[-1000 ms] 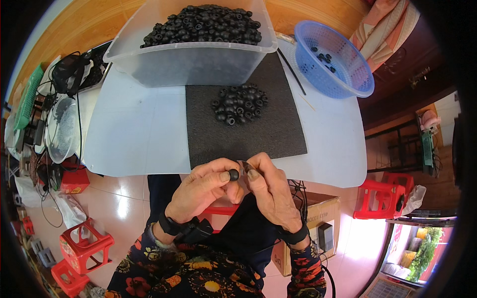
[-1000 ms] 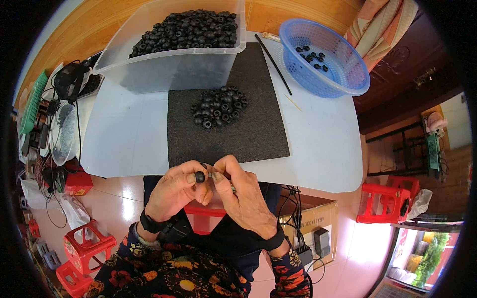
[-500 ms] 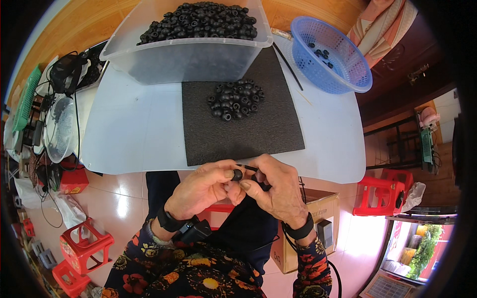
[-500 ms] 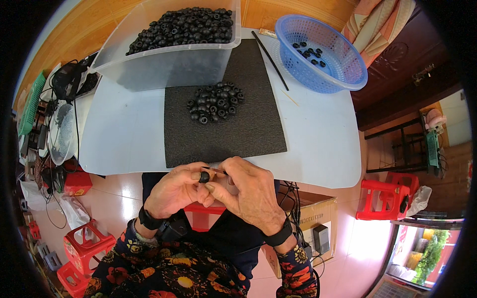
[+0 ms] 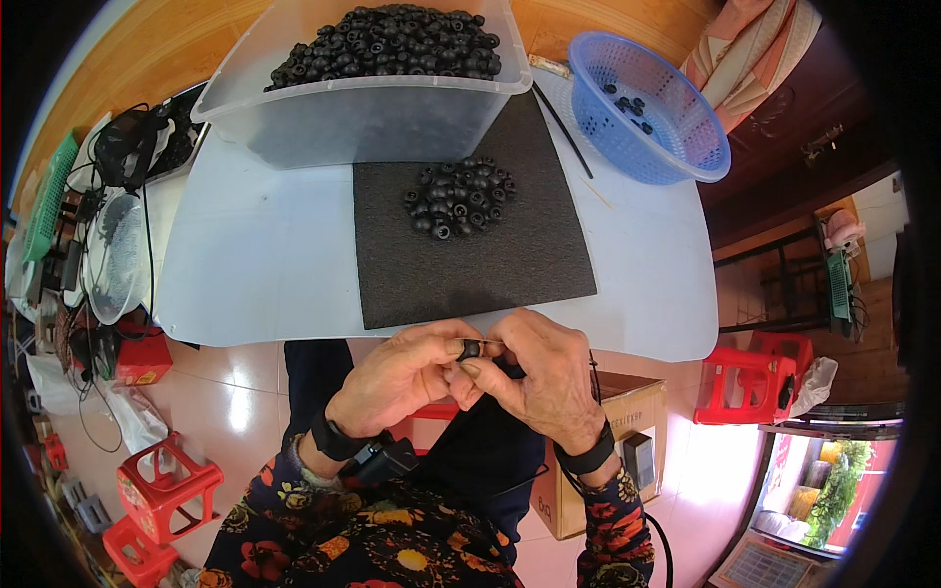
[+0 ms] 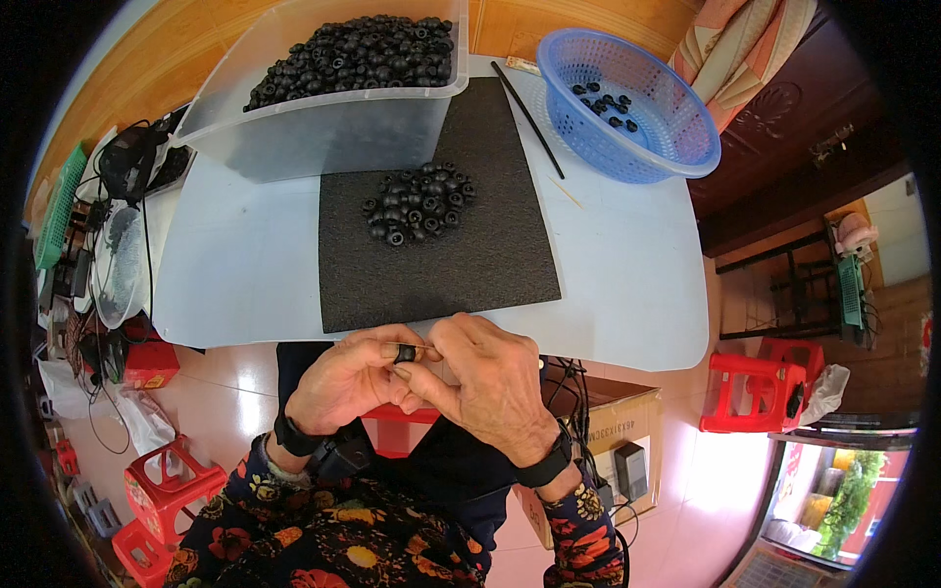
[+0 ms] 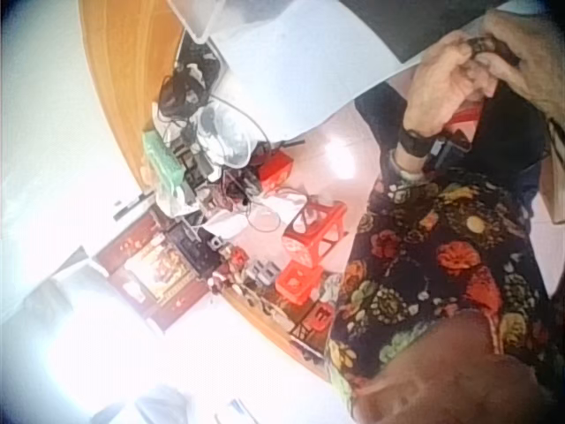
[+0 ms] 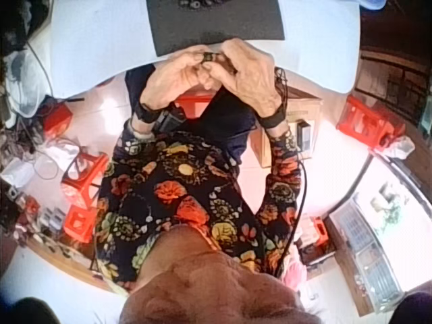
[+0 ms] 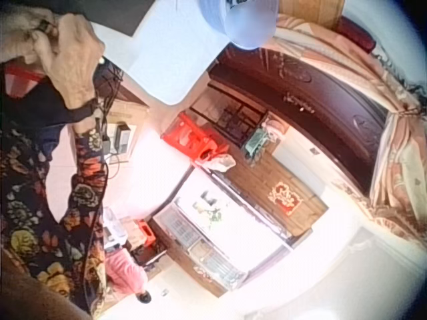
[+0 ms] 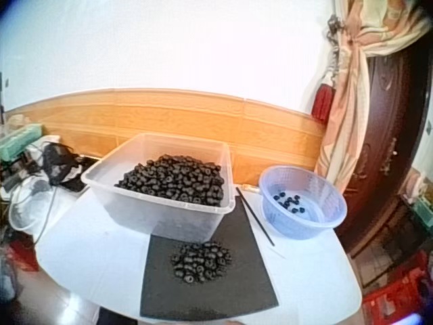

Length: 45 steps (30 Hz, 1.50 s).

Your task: Trimming flash or excess material from small black rubber components using a knife.

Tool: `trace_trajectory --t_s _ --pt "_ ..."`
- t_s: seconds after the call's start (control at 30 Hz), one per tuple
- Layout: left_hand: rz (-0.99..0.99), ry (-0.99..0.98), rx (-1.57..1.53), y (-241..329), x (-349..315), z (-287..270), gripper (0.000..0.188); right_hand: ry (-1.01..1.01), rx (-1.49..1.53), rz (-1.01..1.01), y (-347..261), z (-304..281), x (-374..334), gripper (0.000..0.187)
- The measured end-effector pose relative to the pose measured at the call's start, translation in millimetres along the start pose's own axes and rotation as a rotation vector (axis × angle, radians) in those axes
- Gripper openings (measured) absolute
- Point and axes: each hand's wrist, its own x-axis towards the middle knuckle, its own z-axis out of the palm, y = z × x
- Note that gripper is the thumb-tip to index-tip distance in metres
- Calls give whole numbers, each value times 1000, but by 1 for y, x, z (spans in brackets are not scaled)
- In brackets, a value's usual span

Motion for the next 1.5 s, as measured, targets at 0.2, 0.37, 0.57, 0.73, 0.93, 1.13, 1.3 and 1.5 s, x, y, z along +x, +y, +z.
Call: trace_trajectory --t_s 0.2,0.37,0.57,0.73,0.93,1.13,1.3,1.5 --pt "42 -23 -10 -3 1 -1 28 38 -4 -16 -2 3 0 31" --pt "63 -6 1 -3 1 2 29 42 -11 -34 -1 2 1 31" --pt "89 38 -5 -6 0 -3 28 21 -58 -82 -3 2 4 32" --pt "94 25 22 -4 -1 -1 28 78 37 -49 -2 5 0 30" --pt "106 37 39 -2 -1 6 28 66 57 2 -1 7 2 30" --pt "122 49 35 -4 -1 7 27 54 -12 -43 -1 5 3 29" --pt "135 59 20 -5 -2 5 27 97 -41 -138 -2 9 4 28" --pt "160 48 36 -5 -1 5 29 115 76 25 -3 10 5 29"
